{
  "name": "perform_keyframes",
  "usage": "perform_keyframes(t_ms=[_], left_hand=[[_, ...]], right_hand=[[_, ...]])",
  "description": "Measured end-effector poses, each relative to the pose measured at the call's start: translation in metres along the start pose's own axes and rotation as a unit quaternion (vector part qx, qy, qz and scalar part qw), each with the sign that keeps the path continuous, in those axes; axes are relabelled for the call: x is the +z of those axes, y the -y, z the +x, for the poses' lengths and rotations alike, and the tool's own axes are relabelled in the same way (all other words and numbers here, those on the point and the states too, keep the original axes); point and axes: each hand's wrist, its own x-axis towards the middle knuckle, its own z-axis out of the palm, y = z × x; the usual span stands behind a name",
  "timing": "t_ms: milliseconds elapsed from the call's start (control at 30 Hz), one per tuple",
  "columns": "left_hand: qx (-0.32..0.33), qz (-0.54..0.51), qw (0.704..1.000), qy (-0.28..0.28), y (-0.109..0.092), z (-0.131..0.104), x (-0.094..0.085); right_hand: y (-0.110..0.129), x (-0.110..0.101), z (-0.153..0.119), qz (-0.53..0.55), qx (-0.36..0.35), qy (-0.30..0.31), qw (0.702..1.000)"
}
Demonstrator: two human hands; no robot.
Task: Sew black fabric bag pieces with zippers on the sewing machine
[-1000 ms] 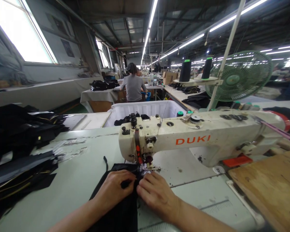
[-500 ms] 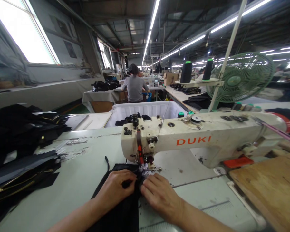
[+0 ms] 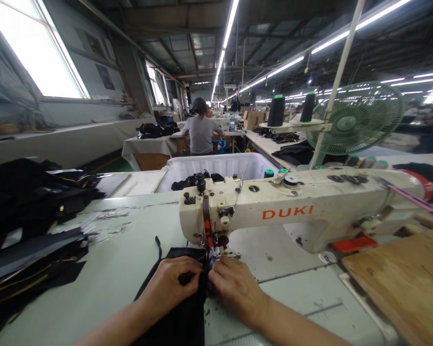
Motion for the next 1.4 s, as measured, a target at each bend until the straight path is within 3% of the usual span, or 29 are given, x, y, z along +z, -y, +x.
perform_keyframes(t_ms=[100, 200, 333, 433, 533, 600, 733, 900, 1200, 1400], left_hand=[[0.001, 0.005, 1.0, -0.004, 0.001, 0.0, -0.004], [-0.001, 0.01, 1.0, -0.003, 0.002, 0.001, -0.009], [-0.009, 0.021, 1.0, -0.01, 0.003, -0.001, -0.009], [0.021, 0.041, 0.999, -0.013, 0.0, -0.003, -0.006], [0.105, 0.104, 0.989, 0.021, -0.007, -0.006, -0.004], [0.125, 0.132, 0.981, 0.065, -0.012, -0.009, -0.004], [0.104, 0.148, 0.975, 0.128, -0.013, -0.013, -0.003], [0.137, 0.173, 0.956, 0.194, -0.007, -0.013, -0.002], [0.132, 0.17, 0.958, 0.192, 0.001, -0.016, 0.002], [0.128, 0.161, 0.959, 0.193, -0.008, -0.008, -0.001]], right_hand=[[-0.016, -0.006, 0.001, -0.005, -0.035, 0.023, 0.999], [-0.026, -0.015, 0.0, -0.013, -0.014, 0.03, 0.999], [-0.01, -0.017, -0.009, -0.008, 0.023, 0.01, 1.0], [0.01, 0.002, -0.021, 0.009, -0.02, -0.019, 1.0], [0.019, 0.027, -0.029, -0.005, -0.07, -0.024, 0.997], [0.021, 0.036, -0.03, -0.004, -0.081, -0.027, 0.996], [0.021, 0.034, -0.027, 0.062, -0.051, 0.02, 0.997], [0.02, 0.029, -0.029, 0.097, -0.029, 0.045, 0.994], [0.014, 0.039, -0.027, 0.05, -0.063, 0.007, 0.997], [0.012, 0.035, -0.025, 0.044, -0.055, 0.017, 0.997]])
